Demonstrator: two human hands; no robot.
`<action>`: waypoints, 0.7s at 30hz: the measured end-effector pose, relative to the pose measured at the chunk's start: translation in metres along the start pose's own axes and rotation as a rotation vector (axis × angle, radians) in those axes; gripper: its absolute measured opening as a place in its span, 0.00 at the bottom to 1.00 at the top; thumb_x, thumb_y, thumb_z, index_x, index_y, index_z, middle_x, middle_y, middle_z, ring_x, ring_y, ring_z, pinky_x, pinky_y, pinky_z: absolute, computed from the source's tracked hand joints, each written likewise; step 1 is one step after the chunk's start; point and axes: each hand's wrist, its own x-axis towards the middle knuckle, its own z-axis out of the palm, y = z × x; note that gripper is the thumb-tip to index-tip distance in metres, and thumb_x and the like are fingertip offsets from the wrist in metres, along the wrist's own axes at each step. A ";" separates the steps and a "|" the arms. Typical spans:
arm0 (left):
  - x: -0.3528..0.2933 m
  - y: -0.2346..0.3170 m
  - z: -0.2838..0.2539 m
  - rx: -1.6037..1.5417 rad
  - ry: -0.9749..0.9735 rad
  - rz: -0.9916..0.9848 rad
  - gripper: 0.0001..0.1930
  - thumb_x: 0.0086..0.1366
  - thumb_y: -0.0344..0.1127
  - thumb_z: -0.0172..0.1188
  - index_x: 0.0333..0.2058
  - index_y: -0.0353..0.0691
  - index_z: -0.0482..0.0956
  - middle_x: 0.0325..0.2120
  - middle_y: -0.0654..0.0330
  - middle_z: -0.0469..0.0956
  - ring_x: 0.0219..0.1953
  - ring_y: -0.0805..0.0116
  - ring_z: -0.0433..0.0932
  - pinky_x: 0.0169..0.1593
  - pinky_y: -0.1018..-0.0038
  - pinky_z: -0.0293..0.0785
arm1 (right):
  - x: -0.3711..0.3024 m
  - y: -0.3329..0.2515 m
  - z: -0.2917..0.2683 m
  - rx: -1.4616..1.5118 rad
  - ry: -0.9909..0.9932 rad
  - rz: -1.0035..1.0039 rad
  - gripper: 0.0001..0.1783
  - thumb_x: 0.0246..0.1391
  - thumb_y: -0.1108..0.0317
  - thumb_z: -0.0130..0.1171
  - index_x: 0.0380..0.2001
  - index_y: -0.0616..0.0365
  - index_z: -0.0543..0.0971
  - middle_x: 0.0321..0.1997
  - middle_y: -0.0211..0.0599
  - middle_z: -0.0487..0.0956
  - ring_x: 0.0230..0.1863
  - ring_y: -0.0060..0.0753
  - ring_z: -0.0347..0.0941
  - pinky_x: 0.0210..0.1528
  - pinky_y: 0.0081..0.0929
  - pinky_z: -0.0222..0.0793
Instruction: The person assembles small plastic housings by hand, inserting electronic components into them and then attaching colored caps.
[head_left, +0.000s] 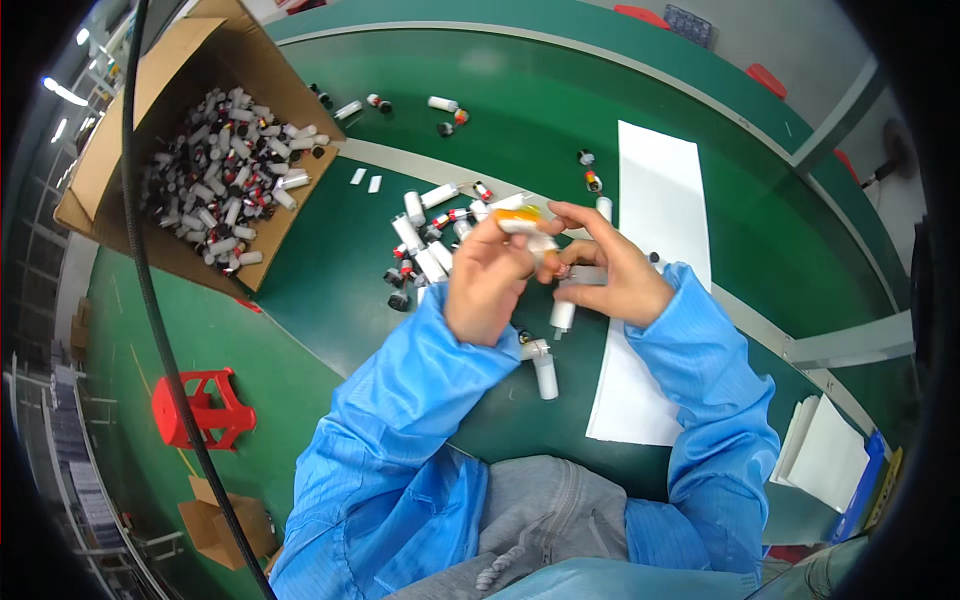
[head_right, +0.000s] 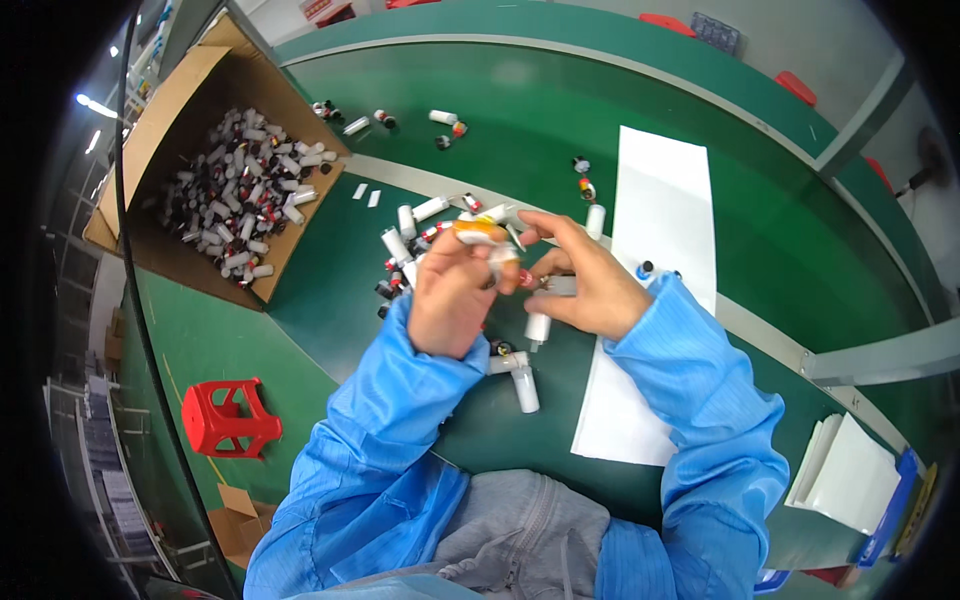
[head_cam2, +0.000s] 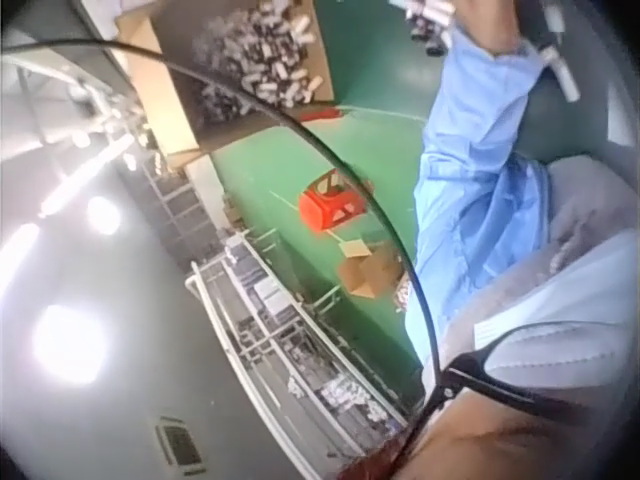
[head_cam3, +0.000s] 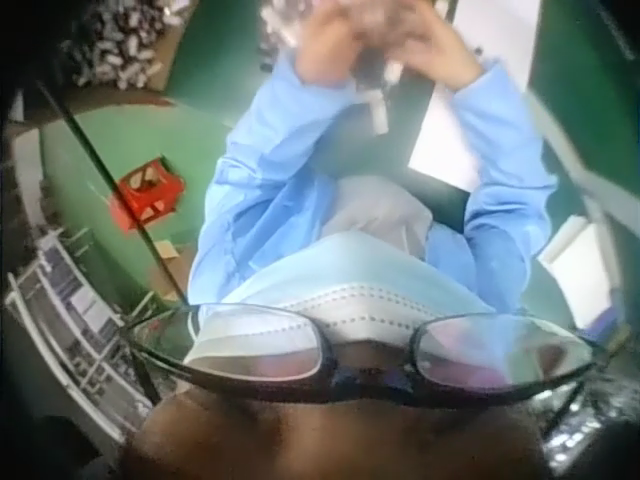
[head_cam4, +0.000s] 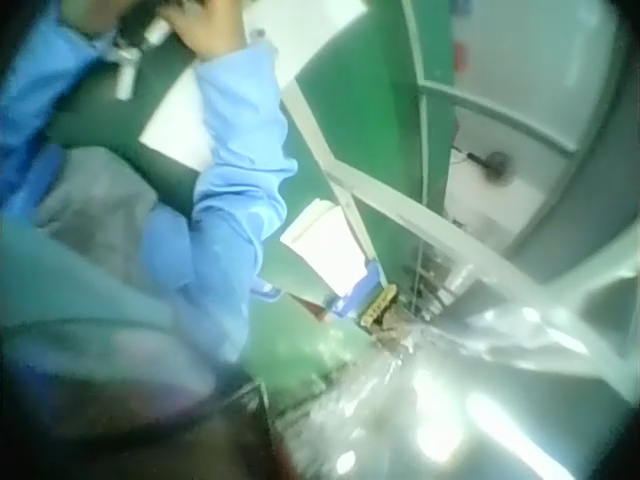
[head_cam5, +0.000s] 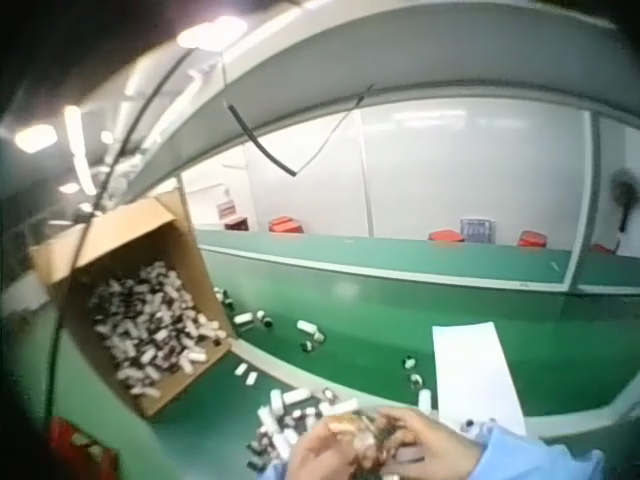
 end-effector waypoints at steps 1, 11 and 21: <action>0.001 0.002 -0.006 -0.010 0.011 0.005 0.15 0.61 0.23 0.55 0.48 0.34 0.72 0.34 0.62 0.74 0.32 0.73 0.73 0.36 0.76 0.69 | 0.001 -0.001 0.000 0.032 0.037 -0.007 0.46 0.43 0.86 0.63 0.65 0.56 0.55 0.53 0.38 0.62 0.42 0.25 0.73 0.51 0.26 0.70; 0.006 -0.002 -0.006 0.985 -0.065 0.131 0.15 0.57 0.24 0.62 0.44 0.34 0.77 0.35 0.61 0.77 0.38 0.68 0.76 0.37 0.76 0.70 | 0.000 -0.017 -0.021 0.267 0.194 -0.011 0.42 0.44 0.86 0.63 0.63 0.57 0.58 0.48 0.36 0.60 0.38 0.23 0.74 0.46 0.21 0.74; 0.002 -0.006 -0.003 1.433 -0.125 0.452 0.14 0.52 0.18 0.61 0.38 0.31 0.74 0.36 0.50 0.76 0.37 0.52 0.78 0.41 0.69 0.73 | -0.002 -0.010 -0.012 -0.313 0.068 -0.075 0.52 0.35 0.88 0.67 0.65 0.50 0.57 0.55 0.41 0.60 0.45 0.31 0.72 0.50 0.30 0.72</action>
